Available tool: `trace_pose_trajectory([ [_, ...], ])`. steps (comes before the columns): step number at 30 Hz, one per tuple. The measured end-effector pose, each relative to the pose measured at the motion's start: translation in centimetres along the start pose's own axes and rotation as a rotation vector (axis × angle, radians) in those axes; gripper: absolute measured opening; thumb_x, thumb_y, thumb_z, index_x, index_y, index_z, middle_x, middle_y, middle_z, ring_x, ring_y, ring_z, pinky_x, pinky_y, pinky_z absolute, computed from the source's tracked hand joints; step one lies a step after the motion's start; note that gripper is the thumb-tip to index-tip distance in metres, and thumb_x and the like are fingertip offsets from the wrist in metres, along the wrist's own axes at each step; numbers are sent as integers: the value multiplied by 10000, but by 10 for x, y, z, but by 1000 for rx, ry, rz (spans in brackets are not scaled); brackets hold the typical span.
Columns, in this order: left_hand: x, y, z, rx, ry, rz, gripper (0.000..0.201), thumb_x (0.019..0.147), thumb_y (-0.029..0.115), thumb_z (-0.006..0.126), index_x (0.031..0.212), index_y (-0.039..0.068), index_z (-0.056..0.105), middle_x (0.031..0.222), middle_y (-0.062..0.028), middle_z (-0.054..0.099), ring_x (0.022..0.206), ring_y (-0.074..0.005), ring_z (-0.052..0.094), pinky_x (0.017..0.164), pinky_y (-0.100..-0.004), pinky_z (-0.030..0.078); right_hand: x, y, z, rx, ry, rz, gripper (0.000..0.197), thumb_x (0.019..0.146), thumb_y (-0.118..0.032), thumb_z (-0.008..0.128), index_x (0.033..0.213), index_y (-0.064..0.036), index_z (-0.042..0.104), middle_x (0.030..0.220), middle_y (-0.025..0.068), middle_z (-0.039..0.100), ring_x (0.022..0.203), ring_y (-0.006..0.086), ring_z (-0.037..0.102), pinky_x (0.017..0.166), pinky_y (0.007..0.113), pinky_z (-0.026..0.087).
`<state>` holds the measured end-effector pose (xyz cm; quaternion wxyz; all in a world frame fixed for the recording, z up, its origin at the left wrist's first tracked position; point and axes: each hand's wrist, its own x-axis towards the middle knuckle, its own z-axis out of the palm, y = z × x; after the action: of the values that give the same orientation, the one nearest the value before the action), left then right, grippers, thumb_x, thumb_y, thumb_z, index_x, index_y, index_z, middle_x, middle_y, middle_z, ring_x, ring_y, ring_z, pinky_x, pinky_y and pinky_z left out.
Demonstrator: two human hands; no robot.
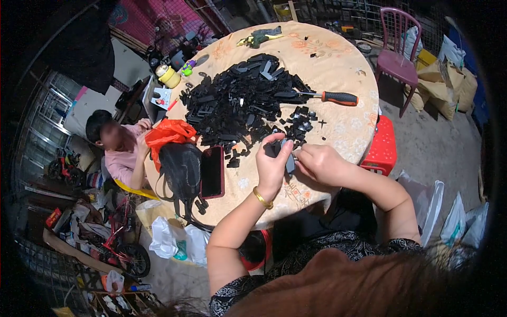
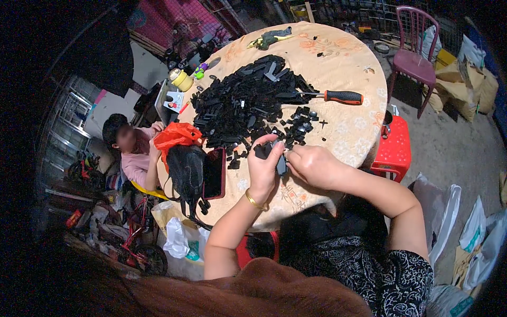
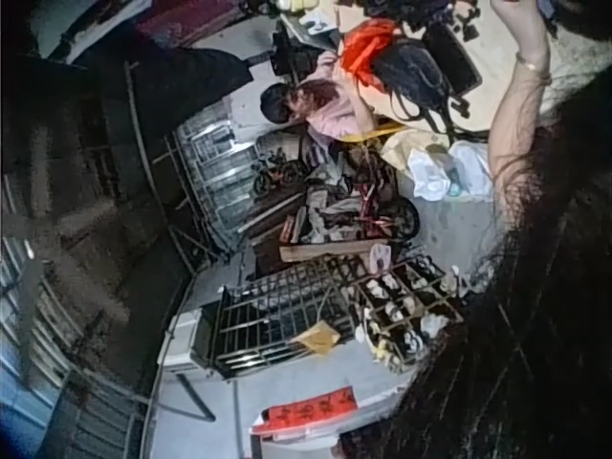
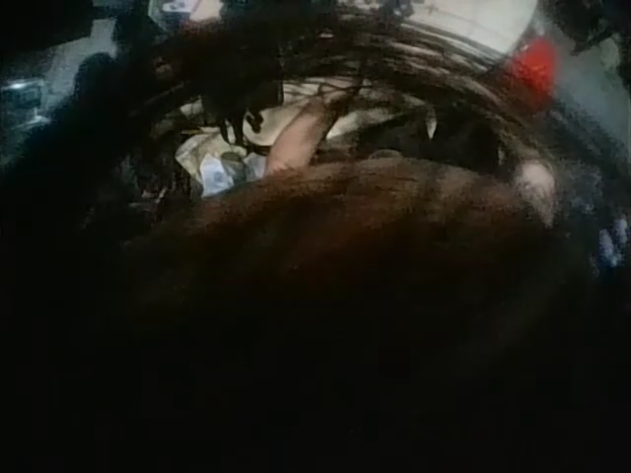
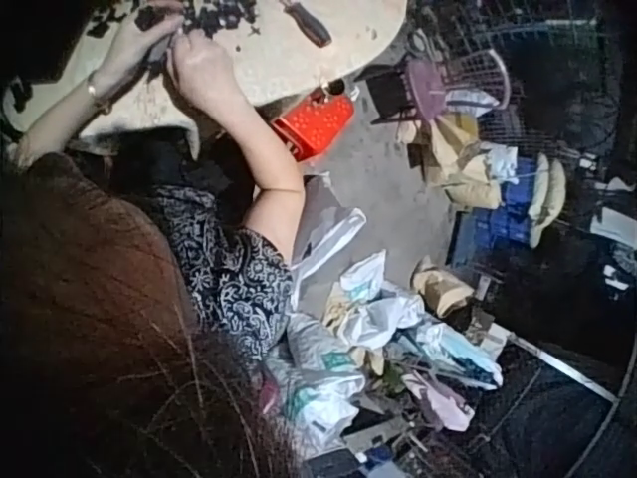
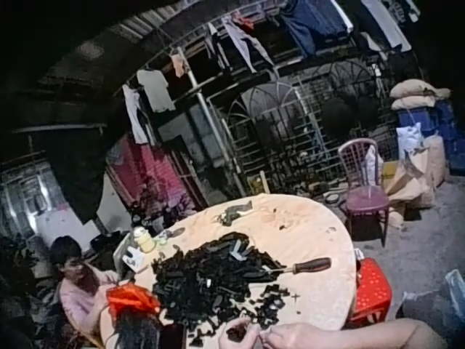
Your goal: The person assembles a plastic track by connecting interlocking plastic links together by hand from a pile on the table.
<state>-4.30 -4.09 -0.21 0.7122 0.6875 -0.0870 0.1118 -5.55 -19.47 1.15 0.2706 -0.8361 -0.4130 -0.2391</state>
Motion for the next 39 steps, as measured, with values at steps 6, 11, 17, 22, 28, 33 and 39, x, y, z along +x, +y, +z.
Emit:
trace_pose_trajectory([
  [6, -3, 8, 2, 44, 101, 20, 204, 779, 113, 640, 928, 7, 549, 758, -12, 552, 649, -63, 494, 576, -200, 415, -4, -14, 12, -33, 5, 2, 117, 715, -99, 547, 727, -12, 470, 655, 109, 482, 579, 250, 536, 515, 342, 465],
  [11, 6, 3, -4, 51, 245, 29, 193, 820, 138, 594, 936, -3, 532, 793, -31, 548, 698, -88, 498, 634, -216, 420, 7, -28, 15, -53, -50, 107, 178, 678, -78, 529, 810, 28, 474, 730, 140, 484, 658, 259, 543, 539, 318, 478],
  [17, 0, 38, -54, -285, 284, -297, 239, 816, 255, 603, 932, 55, 541, 726, 9, 536, 584, -74, 496, 473, -201, 390, 28, 13, 5, -28, 50, 65, 396, 724, -141, 583, 1086, -19, 481, 990, 171, 506, 889, 328, 507, 757, 408, 436],
  [22, -60, 69, -148, 497, 442, 133, 228, 807, 134, 587, 992, 12, 535, 920, -51, 539, 766, -106, 508, 693, -229, 417, 9, 151, -17, -502, -3, 470, 566, 719, -226, 627, 1208, -61, 396, 1143, 149, 465, 1107, 300, 404, 873, 480, 355],
  [28, -182, 15, -284, 953, 638, -257, 248, 763, 119, 587, 950, -19, 501, 913, -107, 542, 818, -182, 512, 755, -302, 415, 4, 176, -22, -210, -80, 340, 389, 749, -220, 592, 1088, -43, 516, 905, 143, 579, 891, 318, 526, 766, 386, 422],
  [33, -257, -113, -361, 803, 656, -785, 358, 718, 215, 671, 928, -38, 527, 782, -118, 601, 677, -205, 558, 630, -324, 459, 13, 188, -25, -227, 127, 428, 277, 752, -185, 578, 977, -26, 558, 850, 178, 578, 835, 322, 547, 738, 400, 433],
  [39, -228, -109, -351, 1045, 727, -774, 358, 766, 249, 613, 942, -49, 520, 763, -131, 593, 696, -224, 559, 626, -331, 449, 30, 222, 0, -499, -142, 726, 155, 733, -138, 536, 834, -43, 604, 877, 157, 590, 847, 304, 567, 719, 381, 470],
])
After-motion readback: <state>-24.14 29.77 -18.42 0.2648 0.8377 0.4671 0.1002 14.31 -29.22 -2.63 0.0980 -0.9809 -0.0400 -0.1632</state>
